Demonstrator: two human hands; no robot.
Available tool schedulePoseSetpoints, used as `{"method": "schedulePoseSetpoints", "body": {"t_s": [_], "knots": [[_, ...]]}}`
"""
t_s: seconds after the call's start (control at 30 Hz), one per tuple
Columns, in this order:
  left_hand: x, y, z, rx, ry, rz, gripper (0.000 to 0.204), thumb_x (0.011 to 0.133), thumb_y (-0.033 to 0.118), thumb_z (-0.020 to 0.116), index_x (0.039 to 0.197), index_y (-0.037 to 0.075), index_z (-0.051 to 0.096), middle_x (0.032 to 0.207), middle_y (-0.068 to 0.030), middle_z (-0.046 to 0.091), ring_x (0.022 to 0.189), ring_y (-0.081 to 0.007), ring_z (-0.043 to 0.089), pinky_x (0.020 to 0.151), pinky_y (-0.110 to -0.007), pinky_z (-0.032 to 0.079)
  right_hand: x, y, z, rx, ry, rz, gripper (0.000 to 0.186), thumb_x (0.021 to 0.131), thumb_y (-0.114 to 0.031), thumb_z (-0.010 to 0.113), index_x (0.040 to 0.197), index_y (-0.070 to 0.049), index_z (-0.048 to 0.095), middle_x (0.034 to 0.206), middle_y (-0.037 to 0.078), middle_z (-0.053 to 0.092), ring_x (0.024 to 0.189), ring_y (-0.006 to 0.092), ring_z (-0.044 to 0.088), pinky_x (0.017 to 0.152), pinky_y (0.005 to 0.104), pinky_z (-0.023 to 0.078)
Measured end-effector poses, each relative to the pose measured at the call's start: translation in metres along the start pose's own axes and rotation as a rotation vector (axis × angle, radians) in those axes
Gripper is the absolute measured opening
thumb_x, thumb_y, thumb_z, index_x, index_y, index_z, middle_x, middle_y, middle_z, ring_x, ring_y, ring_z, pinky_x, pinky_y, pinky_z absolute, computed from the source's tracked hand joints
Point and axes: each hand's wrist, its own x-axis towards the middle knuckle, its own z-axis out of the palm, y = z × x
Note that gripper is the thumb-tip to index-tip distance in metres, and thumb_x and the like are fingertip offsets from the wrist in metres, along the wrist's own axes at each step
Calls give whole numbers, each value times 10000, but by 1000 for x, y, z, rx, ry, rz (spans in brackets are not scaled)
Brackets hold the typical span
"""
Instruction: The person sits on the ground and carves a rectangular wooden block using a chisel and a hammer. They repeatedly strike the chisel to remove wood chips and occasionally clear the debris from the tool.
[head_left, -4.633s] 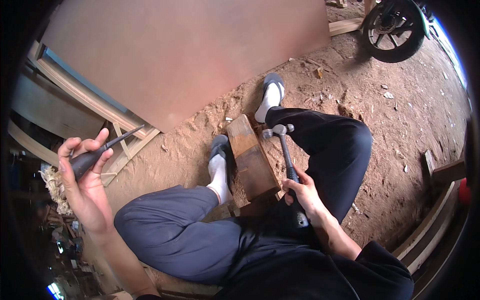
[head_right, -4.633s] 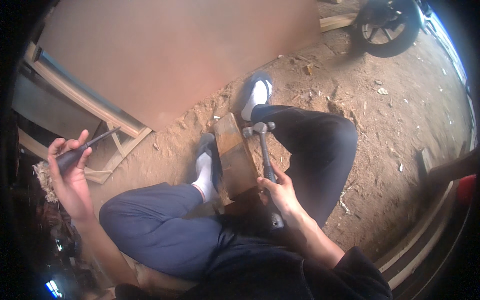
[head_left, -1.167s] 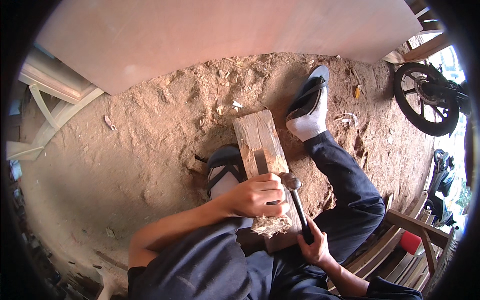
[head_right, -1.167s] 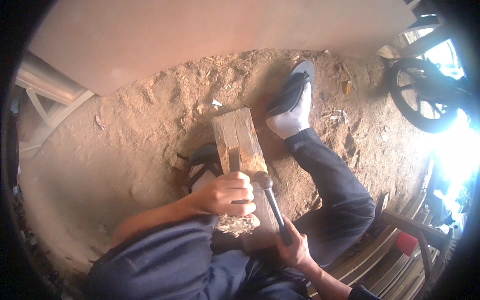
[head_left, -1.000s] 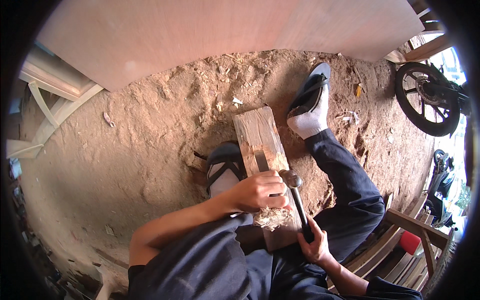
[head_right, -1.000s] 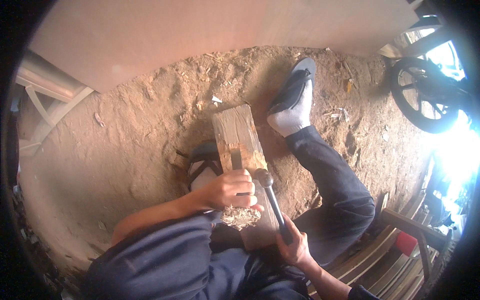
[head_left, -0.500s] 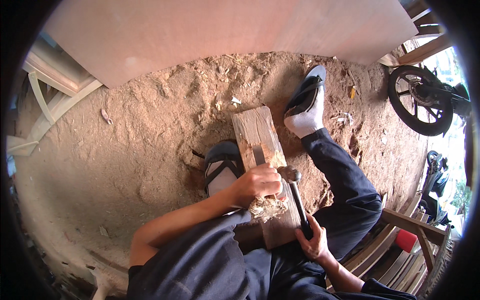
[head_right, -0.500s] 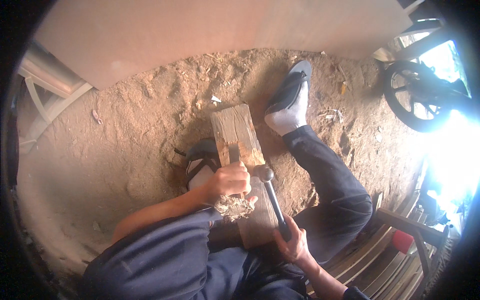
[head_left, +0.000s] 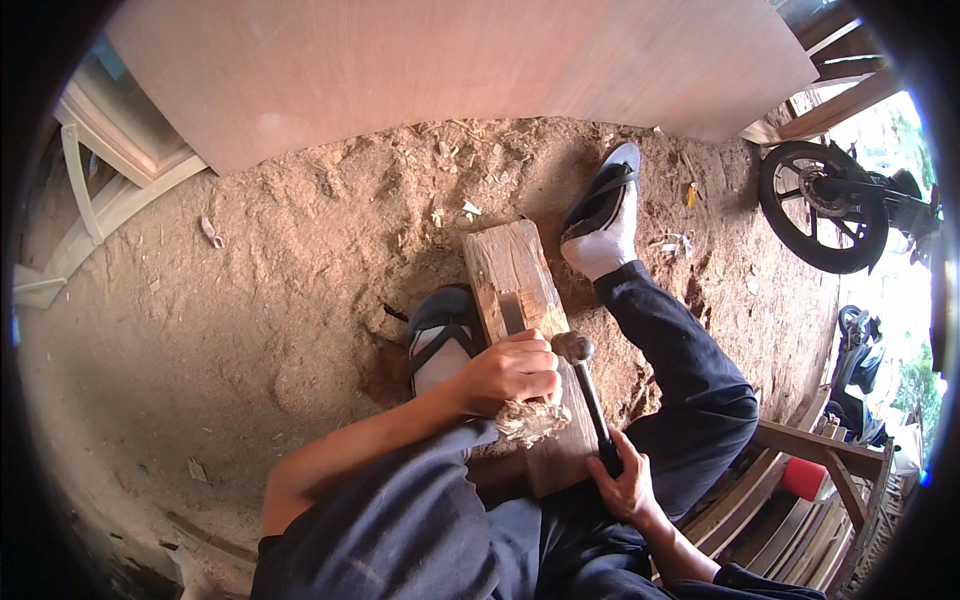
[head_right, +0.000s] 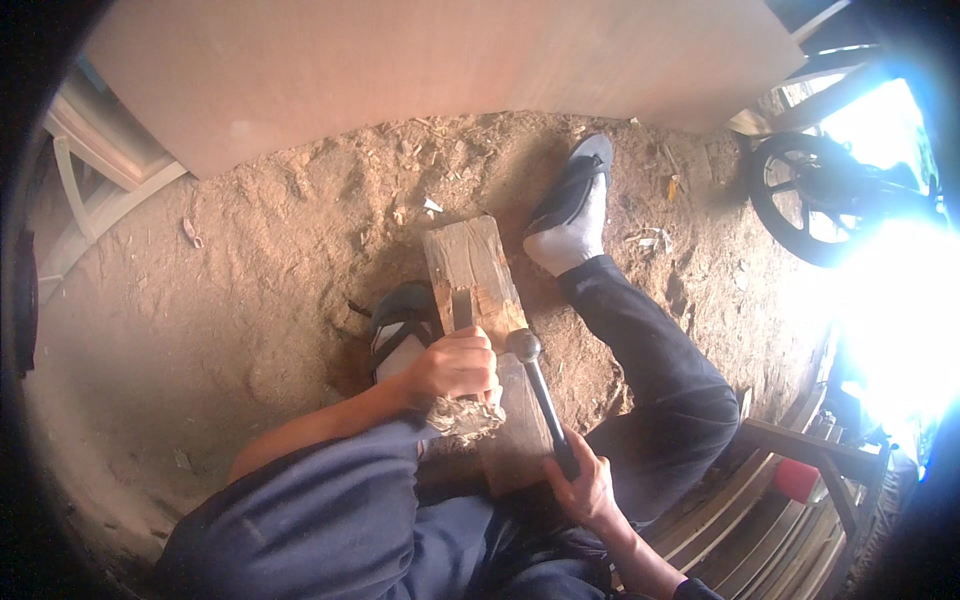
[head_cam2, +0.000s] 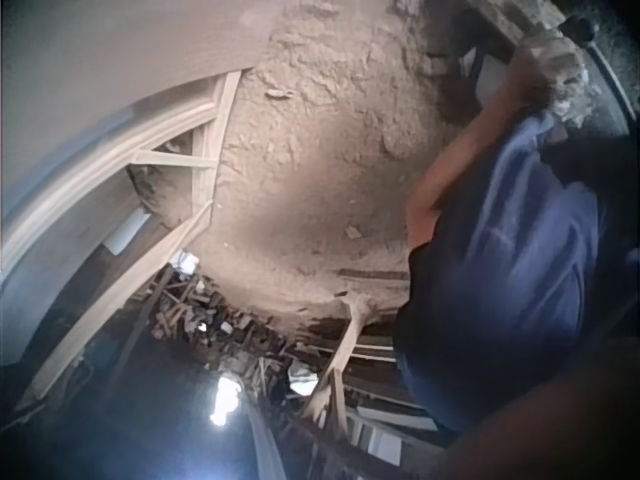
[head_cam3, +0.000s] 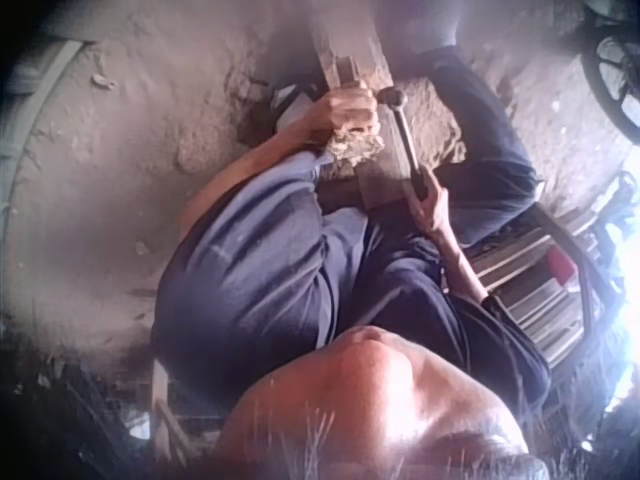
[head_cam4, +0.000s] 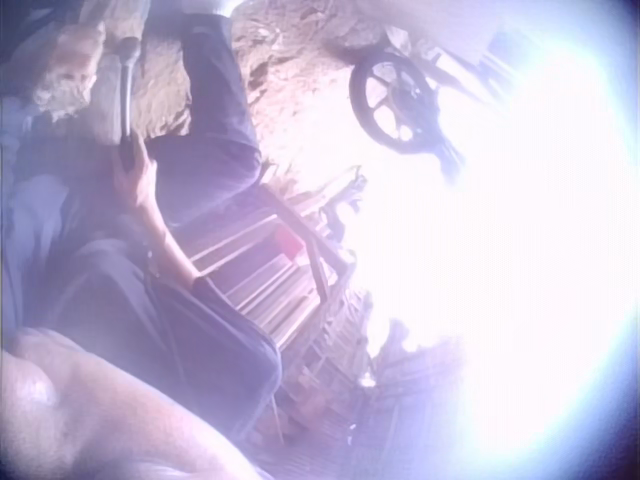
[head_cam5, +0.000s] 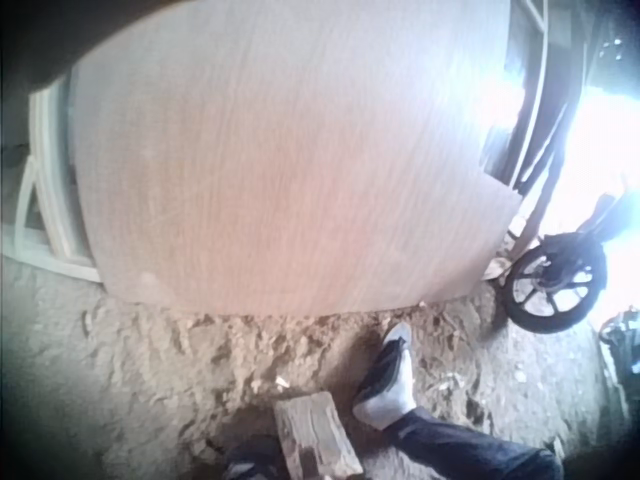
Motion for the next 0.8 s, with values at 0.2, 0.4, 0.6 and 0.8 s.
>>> {"method": "schedulePoseSetpoints", "body": {"t_s": [0.2,0.4,0.6,0.8], "knots": [[-1,-8,-1,28,-23,25,163,797,158,713,814,89,566,785,-31,540,772,-225,584,736,-380,475,0,-3,-2,31,-29,55,500,887,-167,738,1319,27,577,821,145,714,760,142,680,719,324,543],[-7,-15,3,59,-13,20,169,779,153,732,812,68,589,828,-65,592,791,-252,616,732,-392,496,1,1,-2,20,-36,46,500,886,-161,739,1322,20,574,780,121,697,723,138,663,689,326,534],[1,-15,3,60,-30,35,162,793,169,714,814,67,590,801,-71,582,758,-261,603,720,-397,492,2,3,-2,24,-25,25,497,888,-157,734,1325,16,574,804,132,709,752,145,681,711,328,540],[5,-15,1,-10,-35,-17,167,798,198,688,824,68,587,764,-64,554,730,-262,588,681,-397,462,2,3,-3,8,-38,31,499,898,-133,740,1354,-6,582,902,195,748,843,268,768,750,353,580]]}}
